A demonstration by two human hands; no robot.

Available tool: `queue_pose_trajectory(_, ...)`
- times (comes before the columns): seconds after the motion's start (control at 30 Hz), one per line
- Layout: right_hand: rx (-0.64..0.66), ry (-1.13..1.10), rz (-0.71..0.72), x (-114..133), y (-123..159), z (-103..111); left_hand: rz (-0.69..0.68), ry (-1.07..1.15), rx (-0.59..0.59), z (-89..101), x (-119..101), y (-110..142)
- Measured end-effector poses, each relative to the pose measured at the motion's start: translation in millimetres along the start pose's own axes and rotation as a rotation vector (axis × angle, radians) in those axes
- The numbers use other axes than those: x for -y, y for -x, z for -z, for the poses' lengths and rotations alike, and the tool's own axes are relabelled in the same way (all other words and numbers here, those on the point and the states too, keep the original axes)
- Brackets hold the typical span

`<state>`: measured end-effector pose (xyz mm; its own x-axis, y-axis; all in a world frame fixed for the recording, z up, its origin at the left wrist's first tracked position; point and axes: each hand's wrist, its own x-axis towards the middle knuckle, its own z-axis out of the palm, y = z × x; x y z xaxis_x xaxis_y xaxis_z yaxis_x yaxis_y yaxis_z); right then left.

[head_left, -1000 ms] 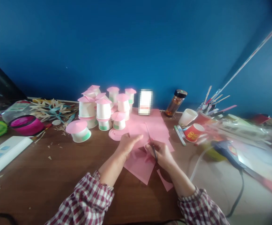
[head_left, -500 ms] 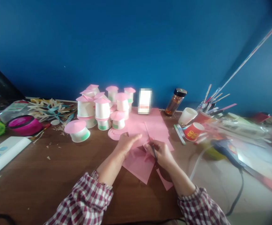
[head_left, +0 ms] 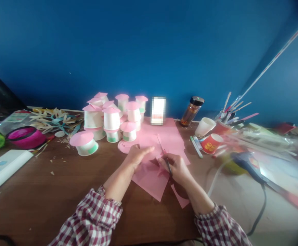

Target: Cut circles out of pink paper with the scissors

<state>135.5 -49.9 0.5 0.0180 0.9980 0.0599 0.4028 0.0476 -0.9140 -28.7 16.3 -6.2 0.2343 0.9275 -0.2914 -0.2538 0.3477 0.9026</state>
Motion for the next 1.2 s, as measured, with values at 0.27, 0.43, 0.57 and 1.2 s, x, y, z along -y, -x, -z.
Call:
queue_pose_trajectory(0.27, -0.017, -0.020, -0.008, -2.2, 0.5, -1.4, -0.003, -0.010, 0.000, 3.4, 2.4, -2.4)
queue_pose_trajectory(0.43, -0.005, -0.015, -0.006, -2.3, 0.6, -1.7, 0.003, -0.005, -0.003, 3.4, 3.4, -2.4)
queue_pose_trajectory(0.57, 0.002, -0.028, -0.024, -1.9, 0.7, -2.4, 0.014, -0.002, -0.014, 2.5, 1.0, -1.5)
queue_pose_trajectory(1.2, 0.037, -0.104, -0.035, -0.6, 0.9, -3.6, -0.046, -0.082, 0.035, -0.5, 1.4, -0.7)
